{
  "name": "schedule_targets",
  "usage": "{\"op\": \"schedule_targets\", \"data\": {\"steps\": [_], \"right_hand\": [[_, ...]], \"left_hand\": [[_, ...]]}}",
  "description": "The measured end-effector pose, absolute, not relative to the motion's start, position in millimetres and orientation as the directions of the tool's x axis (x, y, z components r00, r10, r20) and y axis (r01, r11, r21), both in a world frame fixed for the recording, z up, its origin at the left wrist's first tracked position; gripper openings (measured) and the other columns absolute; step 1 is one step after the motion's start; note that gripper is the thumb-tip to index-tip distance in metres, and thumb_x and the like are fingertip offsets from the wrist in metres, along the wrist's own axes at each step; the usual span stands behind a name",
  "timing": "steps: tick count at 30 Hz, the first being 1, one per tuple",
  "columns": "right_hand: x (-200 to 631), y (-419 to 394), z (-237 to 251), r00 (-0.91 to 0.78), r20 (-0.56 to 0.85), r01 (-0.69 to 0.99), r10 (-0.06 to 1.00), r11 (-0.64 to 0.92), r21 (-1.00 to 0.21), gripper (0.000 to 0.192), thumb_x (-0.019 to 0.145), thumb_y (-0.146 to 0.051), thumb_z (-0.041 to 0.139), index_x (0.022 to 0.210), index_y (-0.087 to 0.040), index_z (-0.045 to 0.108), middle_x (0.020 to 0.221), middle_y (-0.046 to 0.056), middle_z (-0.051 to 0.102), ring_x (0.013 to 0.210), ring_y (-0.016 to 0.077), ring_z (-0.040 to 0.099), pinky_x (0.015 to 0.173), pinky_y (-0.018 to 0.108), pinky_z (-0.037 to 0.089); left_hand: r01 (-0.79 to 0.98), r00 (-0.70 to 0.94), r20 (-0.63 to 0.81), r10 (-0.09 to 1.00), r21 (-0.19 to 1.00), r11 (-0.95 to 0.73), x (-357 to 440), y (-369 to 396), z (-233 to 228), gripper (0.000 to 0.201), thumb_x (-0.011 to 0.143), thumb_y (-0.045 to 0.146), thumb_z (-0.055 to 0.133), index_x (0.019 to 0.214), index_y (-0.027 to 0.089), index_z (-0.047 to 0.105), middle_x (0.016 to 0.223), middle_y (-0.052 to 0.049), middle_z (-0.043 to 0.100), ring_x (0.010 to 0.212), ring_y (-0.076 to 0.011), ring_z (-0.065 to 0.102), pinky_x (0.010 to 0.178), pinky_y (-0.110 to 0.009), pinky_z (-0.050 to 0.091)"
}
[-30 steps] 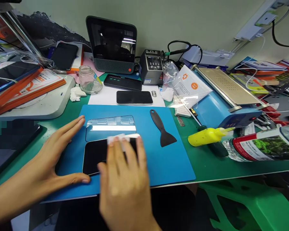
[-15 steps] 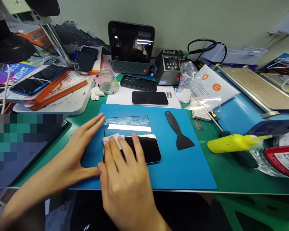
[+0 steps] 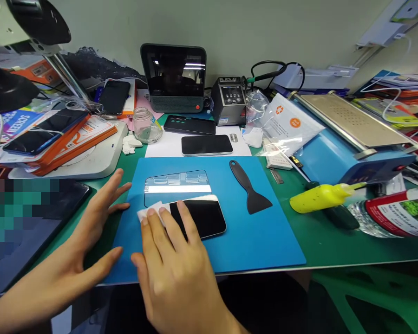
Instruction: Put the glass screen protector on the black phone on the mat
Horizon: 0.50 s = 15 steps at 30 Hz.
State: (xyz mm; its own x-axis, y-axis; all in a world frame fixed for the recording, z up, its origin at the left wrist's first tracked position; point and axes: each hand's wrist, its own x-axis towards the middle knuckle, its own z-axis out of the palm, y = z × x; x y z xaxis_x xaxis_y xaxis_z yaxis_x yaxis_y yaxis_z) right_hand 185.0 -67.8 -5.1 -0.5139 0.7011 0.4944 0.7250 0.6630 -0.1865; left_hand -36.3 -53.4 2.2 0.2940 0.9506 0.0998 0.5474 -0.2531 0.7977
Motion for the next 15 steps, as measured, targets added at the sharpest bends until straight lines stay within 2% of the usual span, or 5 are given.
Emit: {"op": "schedule_targets", "data": {"steps": [4,7,9,11,15], "right_hand": [[210.7,-81.8,-3.4,-0.513,0.483,0.746,0.710,0.647,-0.159,0.043,0.106,-0.018,0.058,0.147,-0.008,0.065,0.152,0.009,0.067,0.147,0.0269,0.058,0.137,0.051,0.026],[207.0,-77.6,-3.7,-0.428,0.494,0.800,0.757,0.572,-0.183,0.042,0.106,-0.018,0.058,0.146,-0.008,0.066,0.152,0.008,0.068,0.145,0.0270,0.060,0.138,0.050,0.023],[193.2,-73.1,-6.6,-0.386,0.514,0.800,0.766,0.555,-0.227,0.042,0.107,-0.023,0.059,0.146,-0.008,0.066,0.152,0.008,0.068,0.143,0.0273,0.061,0.138,0.051,0.023],[181.6,-72.8,-10.0,-0.399,0.541,0.764,0.740,0.595,-0.251,0.044,0.107,-0.027,0.061,0.146,-0.007,0.066,0.150,0.009,0.069,0.144,0.0276,0.061,0.138,0.050,0.024],[193.1,-82.3,-9.9,-0.385,0.590,0.742,0.710,0.618,-0.259,0.040,0.105,-0.024,0.062,0.142,-0.009,0.070,0.148,0.007,0.071,0.144,0.0273,0.061,0.138,0.050,0.023]], "left_hand": [[0.407,0.117,0.066,0.991,0.907,-0.109,-35.8,-52.3,-2.1,0.073,0.101,0.023,0.055,0.167,0.045,0.033,0.174,0.001,0.040,0.156,-0.0294,0.047,0.124,-0.042,0.049],[0.307,-0.120,0.055,0.991,0.952,-0.015,-34.3,-48.6,-8.1,0.042,0.101,0.019,0.053,0.136,0.038,0.064,0.134,0.000,0.068,0.130,-0.0212,0.067,0.108,-0.030,0.056],[0.240,-0.205,0.032,0.978,0.971,0.018,-35.4,-48.4,-11.0,0.021,0.101,0.018,0.053,0.109,0.032,0.067,0.107,0.002,0.067,0.100,-0.0153,0.070,0.090,-0.024,0.056],[0.218,-0.201,0.021,0.979,0.976,0.024,-37.7,-49.6,-12.2,0.015,0.101,0.018,0.052,0.093,0.028,0.061,0.093,0.004,0.059,0.079,-0.0123,0.060,0.074,-0.023,0.050],[0.351,-0.131,0.013,0.991,0.936,0.034,-39.7,-51.3,-9.5,0.018,0.101,0.017,0.049,0.090,0.028,0.059,0.085,0.005,0.055,0.072,-0.0133,0.049,0.066,-0.026,0.041]]}}
